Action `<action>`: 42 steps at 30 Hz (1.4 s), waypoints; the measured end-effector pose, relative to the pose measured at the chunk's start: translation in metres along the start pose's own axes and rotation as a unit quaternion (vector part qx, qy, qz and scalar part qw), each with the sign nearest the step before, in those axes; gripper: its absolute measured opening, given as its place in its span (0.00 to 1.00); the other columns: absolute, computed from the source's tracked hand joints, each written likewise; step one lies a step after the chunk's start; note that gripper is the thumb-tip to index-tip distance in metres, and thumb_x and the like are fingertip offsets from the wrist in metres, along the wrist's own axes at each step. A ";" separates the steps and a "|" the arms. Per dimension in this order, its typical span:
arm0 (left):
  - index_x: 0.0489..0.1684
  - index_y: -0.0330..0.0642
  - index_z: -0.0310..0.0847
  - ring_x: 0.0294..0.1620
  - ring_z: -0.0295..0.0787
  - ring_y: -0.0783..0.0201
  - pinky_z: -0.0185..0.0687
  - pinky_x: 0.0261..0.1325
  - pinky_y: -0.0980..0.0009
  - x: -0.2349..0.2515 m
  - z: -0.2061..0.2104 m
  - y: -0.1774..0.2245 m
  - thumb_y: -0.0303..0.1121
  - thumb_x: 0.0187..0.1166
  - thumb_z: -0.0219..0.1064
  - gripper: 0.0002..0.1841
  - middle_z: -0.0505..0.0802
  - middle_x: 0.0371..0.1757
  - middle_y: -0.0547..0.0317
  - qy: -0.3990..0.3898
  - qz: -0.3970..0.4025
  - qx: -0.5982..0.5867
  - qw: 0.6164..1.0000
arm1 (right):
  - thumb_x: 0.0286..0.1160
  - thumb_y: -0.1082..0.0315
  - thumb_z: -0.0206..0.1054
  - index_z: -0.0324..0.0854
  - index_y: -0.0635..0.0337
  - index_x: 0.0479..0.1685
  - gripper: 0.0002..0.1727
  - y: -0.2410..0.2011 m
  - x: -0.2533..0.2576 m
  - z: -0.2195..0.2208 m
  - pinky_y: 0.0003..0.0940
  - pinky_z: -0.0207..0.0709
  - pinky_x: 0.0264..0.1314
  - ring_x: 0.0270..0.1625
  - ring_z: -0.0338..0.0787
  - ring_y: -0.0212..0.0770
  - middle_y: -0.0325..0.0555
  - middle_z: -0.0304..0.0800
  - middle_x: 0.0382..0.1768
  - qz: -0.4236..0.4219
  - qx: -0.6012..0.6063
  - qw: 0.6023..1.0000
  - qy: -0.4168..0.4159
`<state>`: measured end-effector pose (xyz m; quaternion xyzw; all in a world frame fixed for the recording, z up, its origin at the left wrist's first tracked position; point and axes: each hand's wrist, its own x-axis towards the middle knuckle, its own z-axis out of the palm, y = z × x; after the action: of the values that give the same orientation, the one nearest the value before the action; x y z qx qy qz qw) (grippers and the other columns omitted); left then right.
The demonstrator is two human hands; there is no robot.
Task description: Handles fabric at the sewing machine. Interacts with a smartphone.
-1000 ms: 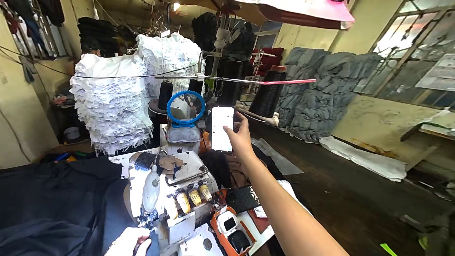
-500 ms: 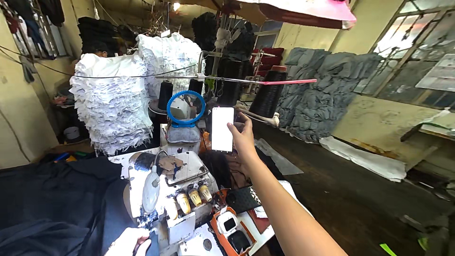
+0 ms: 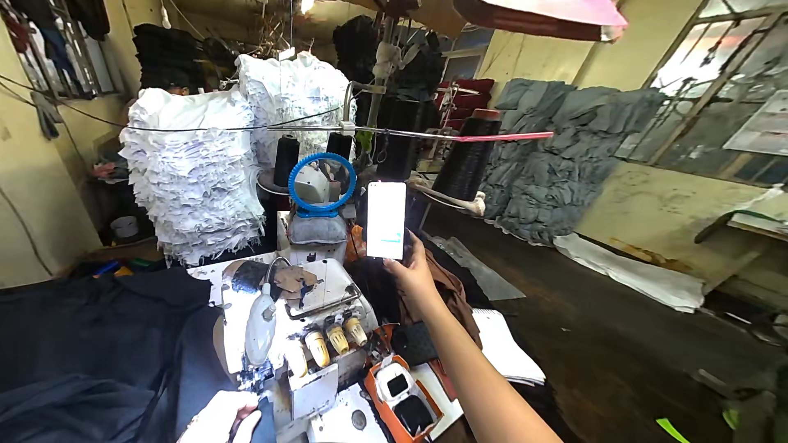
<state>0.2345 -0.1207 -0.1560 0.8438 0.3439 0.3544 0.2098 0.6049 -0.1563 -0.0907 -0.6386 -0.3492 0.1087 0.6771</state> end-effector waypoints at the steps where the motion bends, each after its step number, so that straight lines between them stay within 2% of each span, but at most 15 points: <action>1: 0.49 0.37 0.91 0.53 0.94 0.51 0.85 0.61 0.58 0.000 -0.001 0.001 0.37 0.87 0.62 0.14 0.96 0.50 0.46 -0.001 -0.002 0.001 1.000 | 0.66 0.81 0.73 0.48 0.50 0.93 0.53 0.001 0.000 0.001 0.47 0.83 0.64 0.68 0.85 0.48 0.59 0.73 0.77 -0.010 0.000 1.000 0.005; 3: 0.49 0.37 0.91 0.53 0.94 0.51 0.85 0.60 0.58 0.000 -0.001 0.003 0.36 0.86 0.63 0.13 0.96 0.50 0.45 0.001 -0.003 0.001 1.000 | 0.64 0.82 0.74 0.48 0.49 0.93 0.54 0.000 0.001 0.004 0.47 0.82 0.65 0.68 0.84 0.48 0.58 0.73 0.77 -0.027 -0.004 0.999 0.016; 13: 0.49 0.38 0.91 0.53 0.94 0.52 0.84 0.61 0.58 0.000 0.001 -0.001 0.37 0.87 0.62 0.13 0.96 0.50 0.46 0.002 0.003 0.001 1.000 | 0.70 0.76 0.74 0.51 0.46 0.92 0.49 0.000 0.003 0.008 0.51 0.84 0.59 0.62 0.86 0.51 0.59 0.76 0.72 -0.014 -0.042 0.998 0.044; 19: 0.49 0.37 0.91 0.54 0.94 0.50 0.84 0.62 0.56 0.001 -0.004 0.005 0.36 0.86 0.62 0.14 0.96 0.51 0.45 -0.009 -0.008 0.003 1.000 | 0.69 0.78 0.72 0.49 0.50 0.93 0.50 -0.009 0.002 0.007 0.50 0.82 0.64 0.67 0.84 0.51 0.60 0.72 0.77 -0.035 -0.053 0.997 0.037; 22: 0.50 0.38 0.91 0.55 0.94 0.50 0.84 0.62 0.57 0.001 -0.002 0.003 0.37 0.87 0.62 0.14 0.96 0.51 0.45 -0.005 -0.008 0.002 1.000 | 0.70 0.78 0.71 0.47 0.50 0.94 0.50 -0.017 0.002 0.009 0.50 0.79 0.69 0.72 0.82 0.50 0.58 0.68 0.82 -0.034 -0.060 0.997 0.033; 26: 0.49 0.38 0.91 0.53 0.94 0.51 0.84 0.62 0.58 0.000 -0.001 0.001 0.37 0.87 0.62 0.14 0.96 0.50 0.46 -0.001 0.000 0.002 1.000 | 0.71 0.78 0.72 0.47 0.45 0.94 0.50 -0.016 0.006 0.015 0.50 0.84 0.63 0.65 0.87 0.48 0.56 0.69 0.82 -0.035 -0.055 0.997 0.042; 32: 0.49 0.38 0.91 0.52 0.94 0.52 0.84 0.61 0.58 0.000 0.000 0.000 0.37 0.87 0.62 0.13 0.96 0.49 0.46 0.001 0.002 0.003 1.000 | 0.66 0.72 0.78 0.46 0.45 0.94 0.55 -0.019 0.010 0.021 0.58 0.78 0.67 0.71 0.82 0.55 0.59 0.63 0.86 -0.040 -0.109 0.990 0.075; 37: 0.49 0.39 0.91 0.53 0.94 0.53 0.84 0.61 0.59 0.000 0.001 -0.001 0.37 0.87 0.63 0.13 0.96 0.50 0.47 0.005 0.004 0.000 1.000 | 0.63 0.63 0.84 0.44 0.42 0.95 0.59 -0.027 0.010 0.027 0.66 0.78 0.62 0.68 0.84 0.62 0.61 0.65 0.84 -0.028 -0.193 0.976 0.098; 42: 0.50 0.39 0.91 0.51 0.94 0.53 0.85 0.58 0.59 -0.001 0.001 -0.003 0.37 0.87 0.62 0.13 0.96 0.49 0.47 0.007 0.010 0.003 1.000 | 0.63 0.66 0.84 0.43 0.45 0.95 0.60 -0.028 0.011 0.031 0.66 0.79 0.62 0.67 0.86 0.62 0.62 0.64 0.85 -0.042 -0.222 0.969 0.103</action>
<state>0.2336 -0.1193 -0.1584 0.8452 0.3383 0.3616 0.2009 0.5856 -0.1303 -0.0629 -0.7656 -0.3196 -0.0663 0.5544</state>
